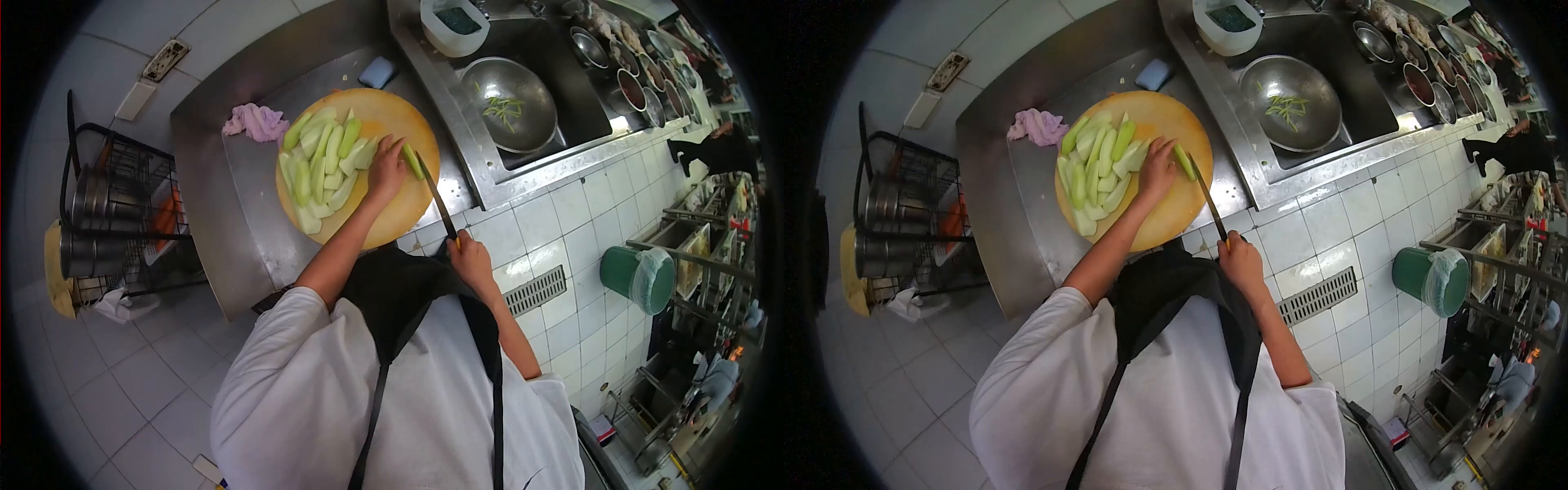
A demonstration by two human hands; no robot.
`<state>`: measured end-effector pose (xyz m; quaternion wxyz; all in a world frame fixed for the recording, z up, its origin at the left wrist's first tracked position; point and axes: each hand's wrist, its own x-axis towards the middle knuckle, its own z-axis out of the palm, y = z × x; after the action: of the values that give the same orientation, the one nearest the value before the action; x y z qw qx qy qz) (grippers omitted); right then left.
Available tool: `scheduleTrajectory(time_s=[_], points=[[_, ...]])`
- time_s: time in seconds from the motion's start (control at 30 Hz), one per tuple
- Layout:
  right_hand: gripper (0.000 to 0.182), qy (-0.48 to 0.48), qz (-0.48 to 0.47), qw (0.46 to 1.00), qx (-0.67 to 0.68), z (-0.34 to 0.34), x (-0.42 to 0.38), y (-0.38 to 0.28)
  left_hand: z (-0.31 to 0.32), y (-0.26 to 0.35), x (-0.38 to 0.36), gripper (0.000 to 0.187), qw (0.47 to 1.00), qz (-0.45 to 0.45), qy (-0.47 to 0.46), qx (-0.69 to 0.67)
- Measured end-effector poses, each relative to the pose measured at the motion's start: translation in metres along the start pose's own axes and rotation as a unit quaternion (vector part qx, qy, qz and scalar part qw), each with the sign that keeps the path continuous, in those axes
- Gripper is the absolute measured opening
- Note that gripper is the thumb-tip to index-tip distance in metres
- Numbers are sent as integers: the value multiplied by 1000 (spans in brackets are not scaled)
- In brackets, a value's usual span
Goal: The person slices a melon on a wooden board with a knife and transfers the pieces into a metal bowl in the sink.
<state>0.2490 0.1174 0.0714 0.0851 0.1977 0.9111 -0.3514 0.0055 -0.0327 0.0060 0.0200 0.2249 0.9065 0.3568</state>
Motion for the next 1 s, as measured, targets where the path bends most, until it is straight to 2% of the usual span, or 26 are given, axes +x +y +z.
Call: scheduleTrajectory(time_s=[0.13, 0.23, 0.33, 0.43, 0.53, 0.63, 0.73, 0.93, 1.0], points=[[26, 16, -10, 1000, -12, 0, 1, 2, 2, 6, 4, 50, 998, 46, -21, -25], [26, 21, -2, 1000, -1, 3, 0, 6, 4, 2, 12, 45, 997, 73, -15, 4], [25, 24, -3, 1000, 7, 0, -4, 11, 8, 4, 12, 40, 997, 4, -37, -60], [25, 48, -26, 998, 16, -1, -3, 9, 15, -4, 15, 39, 975, -89, -57, -195], [24, 43, -27, 999, 18, -10, 1, -7, 19, -1, 12, 39, 982, -102, -21, -155], [23, 35, -33, 999, -2, -10, 8, -18, 26, 0, 13, 41, 992, -77, 49, -85], [20, 48, -36, 998, 3, -4, 10, -22, 32, 1, 12, 38, 985, -120, 71, -101], [22, 27, -39, 999, -3, -10, 7, -32, 44, -8, 15, 26, 968, -202, 51, -138], [21, 30, -40, 999, -7, -9, 6, -33, 51, -18, 15, 26, 966, -199, 57, -152]])
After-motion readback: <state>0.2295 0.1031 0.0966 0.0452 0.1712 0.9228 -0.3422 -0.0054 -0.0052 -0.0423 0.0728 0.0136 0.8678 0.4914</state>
